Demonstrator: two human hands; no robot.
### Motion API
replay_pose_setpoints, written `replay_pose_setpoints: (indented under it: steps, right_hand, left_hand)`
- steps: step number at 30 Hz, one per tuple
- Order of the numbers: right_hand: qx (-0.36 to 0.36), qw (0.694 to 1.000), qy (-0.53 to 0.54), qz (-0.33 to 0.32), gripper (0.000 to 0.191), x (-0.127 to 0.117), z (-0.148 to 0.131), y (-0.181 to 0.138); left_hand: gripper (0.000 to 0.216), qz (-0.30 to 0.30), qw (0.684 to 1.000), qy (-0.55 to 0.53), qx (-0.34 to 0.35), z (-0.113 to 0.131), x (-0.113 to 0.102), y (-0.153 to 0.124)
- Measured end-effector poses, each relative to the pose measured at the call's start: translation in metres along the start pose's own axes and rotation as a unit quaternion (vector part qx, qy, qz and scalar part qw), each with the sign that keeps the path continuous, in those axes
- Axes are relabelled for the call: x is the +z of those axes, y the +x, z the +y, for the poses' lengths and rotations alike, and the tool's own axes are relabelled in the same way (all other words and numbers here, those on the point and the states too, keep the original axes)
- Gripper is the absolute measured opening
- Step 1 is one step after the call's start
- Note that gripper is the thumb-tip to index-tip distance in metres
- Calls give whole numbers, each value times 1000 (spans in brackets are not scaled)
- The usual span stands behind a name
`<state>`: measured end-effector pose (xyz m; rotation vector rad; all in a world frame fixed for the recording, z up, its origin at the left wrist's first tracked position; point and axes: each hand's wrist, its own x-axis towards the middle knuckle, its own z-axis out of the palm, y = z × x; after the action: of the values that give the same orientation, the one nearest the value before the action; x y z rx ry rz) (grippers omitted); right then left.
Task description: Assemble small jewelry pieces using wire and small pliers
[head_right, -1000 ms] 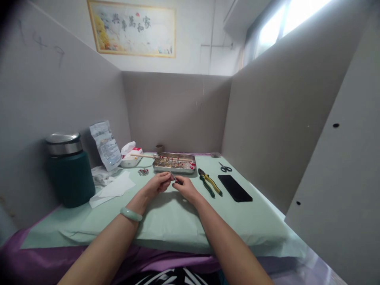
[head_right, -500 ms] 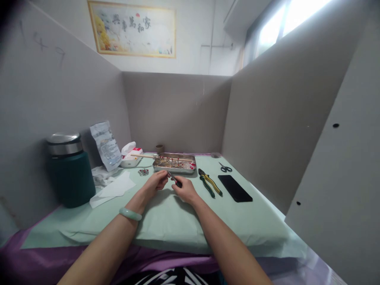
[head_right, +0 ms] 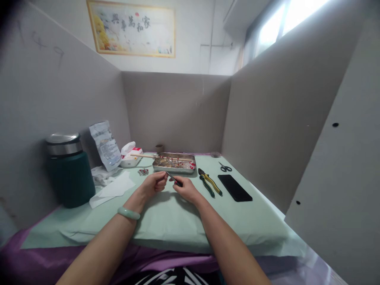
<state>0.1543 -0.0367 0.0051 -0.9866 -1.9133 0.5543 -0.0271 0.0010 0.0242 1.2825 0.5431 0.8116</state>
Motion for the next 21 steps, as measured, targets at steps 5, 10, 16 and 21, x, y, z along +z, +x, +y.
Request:
replay_pose_setpoints:
  steps: [5, 10, 16, 21]
  right_hand:
    - [33, 999, 18, -15, 33, -1, 1, 1]
    - [79, 997, -17, 11, 33, 3, 13, 3]
    - [90, 996, -20, 13, 33, 5, 16, 3]
    - [86, 996, -17, 10, 32, 5, 11, 3]
  left_hand:
    - [24, 21, 997, 68, -3, 0, 2, 0]
    - [19, 200, 912, 346, 93, -12, 6, 13]
    - [20, 234, 833, 482, 138, -14, 7, 15]
    - [24, 223, 832, 492, 129, -10, 10, 12]
